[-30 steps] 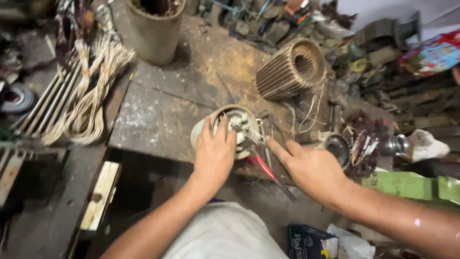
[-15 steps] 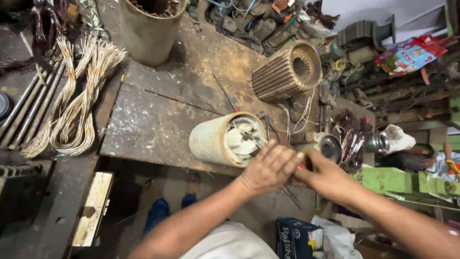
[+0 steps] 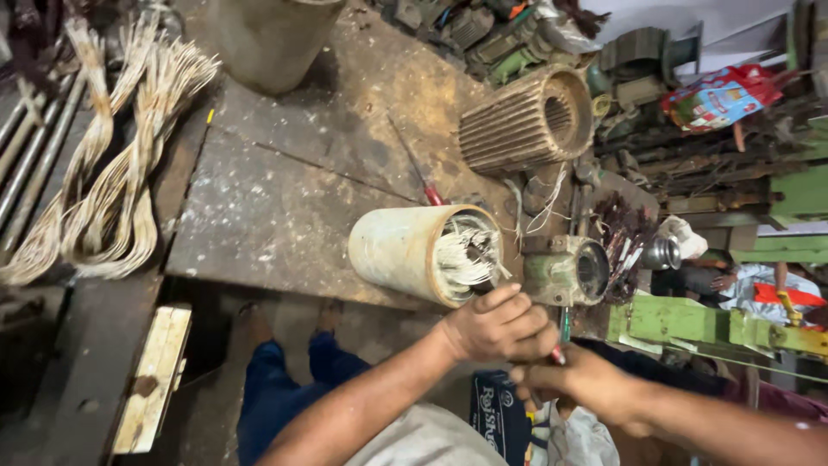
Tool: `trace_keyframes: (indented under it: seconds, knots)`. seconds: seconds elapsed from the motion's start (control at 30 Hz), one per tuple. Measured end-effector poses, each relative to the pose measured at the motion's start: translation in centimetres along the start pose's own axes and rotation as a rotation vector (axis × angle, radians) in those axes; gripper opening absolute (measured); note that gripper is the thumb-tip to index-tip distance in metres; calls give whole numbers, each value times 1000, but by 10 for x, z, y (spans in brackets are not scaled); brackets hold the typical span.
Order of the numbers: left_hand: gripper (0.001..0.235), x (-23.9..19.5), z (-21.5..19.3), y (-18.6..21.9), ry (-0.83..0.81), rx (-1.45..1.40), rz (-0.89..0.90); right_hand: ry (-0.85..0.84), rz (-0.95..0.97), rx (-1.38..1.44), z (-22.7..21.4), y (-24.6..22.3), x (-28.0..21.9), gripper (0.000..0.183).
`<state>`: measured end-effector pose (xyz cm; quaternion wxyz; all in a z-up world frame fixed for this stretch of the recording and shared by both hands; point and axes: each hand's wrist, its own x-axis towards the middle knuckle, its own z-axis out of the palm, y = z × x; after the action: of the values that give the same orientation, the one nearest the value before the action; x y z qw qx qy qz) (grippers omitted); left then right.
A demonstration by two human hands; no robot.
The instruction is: The person uses pliers and a hammer to cut and pull out insulated wire coils from a cylindrical motor stator. They repeatedly cut wire loops and extract them from the stator slots, placing the removed wire on the workbench.
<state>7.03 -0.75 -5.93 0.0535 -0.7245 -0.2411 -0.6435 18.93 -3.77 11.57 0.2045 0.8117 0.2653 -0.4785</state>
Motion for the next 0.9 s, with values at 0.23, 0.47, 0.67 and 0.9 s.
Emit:
trace_keyframes:
  seconds: [0.23, 0.47, 0.67, 0.9]
  knots:
    - [13, -19, 4, -10, 6, 53, 179, 241, -534, 153, 64, 61, 87, 17]
    - [49, -8, -48, -10, -347, 109, 88, 451, -1322, -108, 64, 53, 118, 24]
    - [88, 35, -112, -29, -414, 72, -596, 1191, -1210, -434, 76, 32, 69, 39]
    - [108, 85, -96, -34, -672, 255, -816, 945, -808, -426, 51, 8, 34, 16]
